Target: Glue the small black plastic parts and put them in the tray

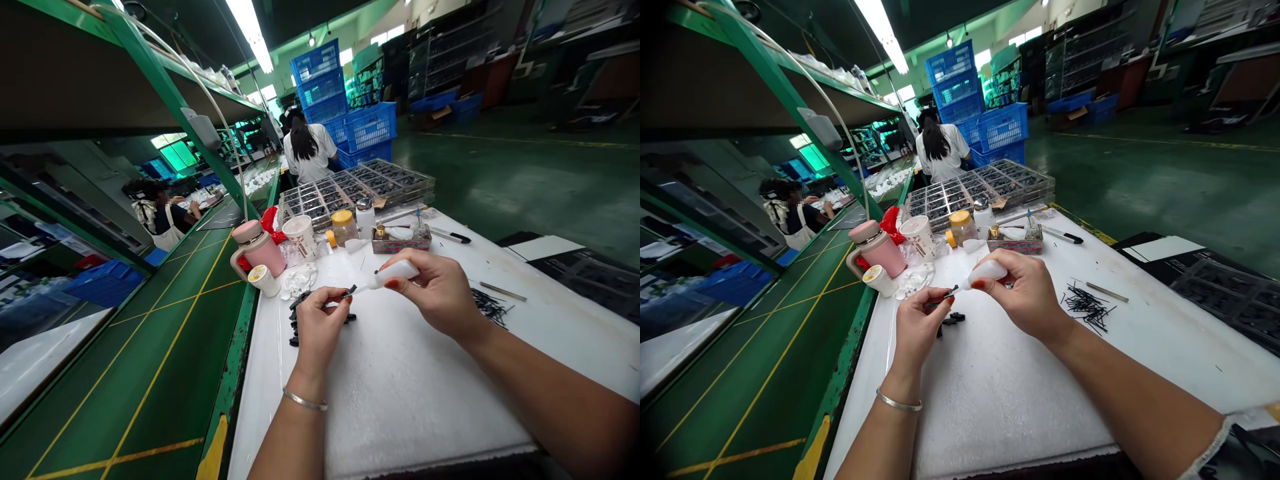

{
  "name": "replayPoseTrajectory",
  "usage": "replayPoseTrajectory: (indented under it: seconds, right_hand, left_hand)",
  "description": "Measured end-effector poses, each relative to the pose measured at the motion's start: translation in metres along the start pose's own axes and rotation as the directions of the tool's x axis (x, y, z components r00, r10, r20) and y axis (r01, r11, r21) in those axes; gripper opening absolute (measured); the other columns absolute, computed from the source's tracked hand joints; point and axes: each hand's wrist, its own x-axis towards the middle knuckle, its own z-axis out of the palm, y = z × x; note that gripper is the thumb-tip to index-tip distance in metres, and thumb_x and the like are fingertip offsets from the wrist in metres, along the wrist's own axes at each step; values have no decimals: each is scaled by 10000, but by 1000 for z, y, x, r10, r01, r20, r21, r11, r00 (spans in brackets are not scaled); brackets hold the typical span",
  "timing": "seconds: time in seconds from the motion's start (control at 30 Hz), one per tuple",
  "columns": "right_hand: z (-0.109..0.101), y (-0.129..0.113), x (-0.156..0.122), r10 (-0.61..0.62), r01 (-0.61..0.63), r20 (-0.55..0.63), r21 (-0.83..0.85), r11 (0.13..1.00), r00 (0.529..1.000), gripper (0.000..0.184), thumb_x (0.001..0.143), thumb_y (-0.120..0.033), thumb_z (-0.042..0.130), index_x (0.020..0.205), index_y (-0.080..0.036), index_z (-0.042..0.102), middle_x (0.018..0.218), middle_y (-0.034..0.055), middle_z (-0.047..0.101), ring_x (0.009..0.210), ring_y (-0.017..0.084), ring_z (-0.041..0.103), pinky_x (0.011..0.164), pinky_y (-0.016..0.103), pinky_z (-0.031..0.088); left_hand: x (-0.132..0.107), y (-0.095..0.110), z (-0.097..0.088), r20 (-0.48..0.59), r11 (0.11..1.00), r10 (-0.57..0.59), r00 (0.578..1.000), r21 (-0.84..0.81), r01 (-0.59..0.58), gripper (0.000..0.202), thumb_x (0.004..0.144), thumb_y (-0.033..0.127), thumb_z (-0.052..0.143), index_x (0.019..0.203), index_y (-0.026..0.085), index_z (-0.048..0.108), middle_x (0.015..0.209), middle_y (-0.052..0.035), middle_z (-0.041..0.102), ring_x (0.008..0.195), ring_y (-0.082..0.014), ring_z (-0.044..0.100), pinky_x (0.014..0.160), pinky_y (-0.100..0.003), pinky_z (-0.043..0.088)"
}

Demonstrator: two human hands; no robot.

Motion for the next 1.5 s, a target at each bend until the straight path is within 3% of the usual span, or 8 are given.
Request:
replayPoseTrajectory:
  seconds: [0.27, 0.4, 0.53, 0.67, 0.77, 0.9, 1.13, 1.5]
  right_hand:
    - [0, 0, 0, 25, -24, -39, 35, 999, 999, 139, 783, -309, 680, 822, -176, 674, 771, 24, 642, 686, 150, 572, 570, 247, 435]
    - [0, 2, 3, 111, -93, -72, 212, 973, 991, 166, 759, -326, 709, 795, -170, 665, 693, 13, 587, 589, 118, 508, 504, 237, 391]
    - [0, 10, 7, 280, -212, -82, 465, 860, 956, 214, 779, -365, 687, 834, -169, 623, 649, 7, 561, 545, 100, 470, 463, 223, 349]
    - [3, 15, 10, 447, -384, 60, 621, 683, 893, 374, 654, -270, 791, 899, -196, 518, 800, 6, 612, 641, 104, 530, 499, 194, 372]
    - [10, 15, 9, 470, -516, 248, 597, 614, 847, 440, 582, -206, 815, 876, -191, 487, 824, -16, 586, 664, 90, 519, 524, 182, 374]
    - [20, 12, 3, 414, -580, 417, 456, 675, 809, 270, 663, -248, 747, 843, -161, 565, 752, -29, 526, 636, 74, 453, 537, 188, 370]
    - [26, 13, -3, 322, -547, 501, 406, 732, 803, 176, 765, -304, 653, 837, -143, 650, 711, 4, 553, 635, 98, 470, 495, 198, 352]
    - [28, 11, -4, 339, -506, 442, 344, 791, 831, 262, 761, -373, 671, 690, -128, 609, 591, -11, 510, 546, 91, 430, 479, 223, 325]
  left_hand:
    - [0, -1, -1, 12, 999, 0, 1000, 35, 0, 151, 707, 250, 695, 817, 150, 722, 803, -58, 706, 651, -138, 622, 589, -218, 487]
    - [1, -3, -1, 46, 998, -41, 998, -39, 43, 172, 699, 264, 705, 820, 143, 717, 773, -52, 695, 634, -122, 603, 577, -210, 478]
    - [4, -6, -3, 159, 946, -155, 975, -260, 192, 222, 667, 284, 744, 824, 133, 703, 745, -45, 685, 651, -121, 612, 589, -211, 506]
    - [6, -9, -5, 250, 855, -226, 941, -411, 315, 266, 638, 275, 785, 832, 129, 675, 763, -47, 701, 647, -108, 634, 598, -194, 520]
    - [5, -9, -5, 279, 804, -255, 926, -471, 363, 269, 625, 254, 801, 801, 122, 648, 760, -57, 712, 625, -105, 641, 580, -182, 518]
    - [3, -6, -5, 304, 770, -263, 916, -506, 389, 261, 617, 243, 809, 760, 115, 632, 741, -62, 714, 599, -99, 637, 559, -170, 511]
    - [1, -2, -1, 273, 801, -240, 932, -487, 349, 246, 602, 243, 809, 724, 108, 645, 694, -56, 699, 573, -102, 619, 558, -188, 504]
    - [0, 1, 2, 205, 910, -144, 968, -357, 211, 192, 608, 246, 794, 639, 113, 659, 551, -12, 625, 518, -95, 568, 526, -192, 464]
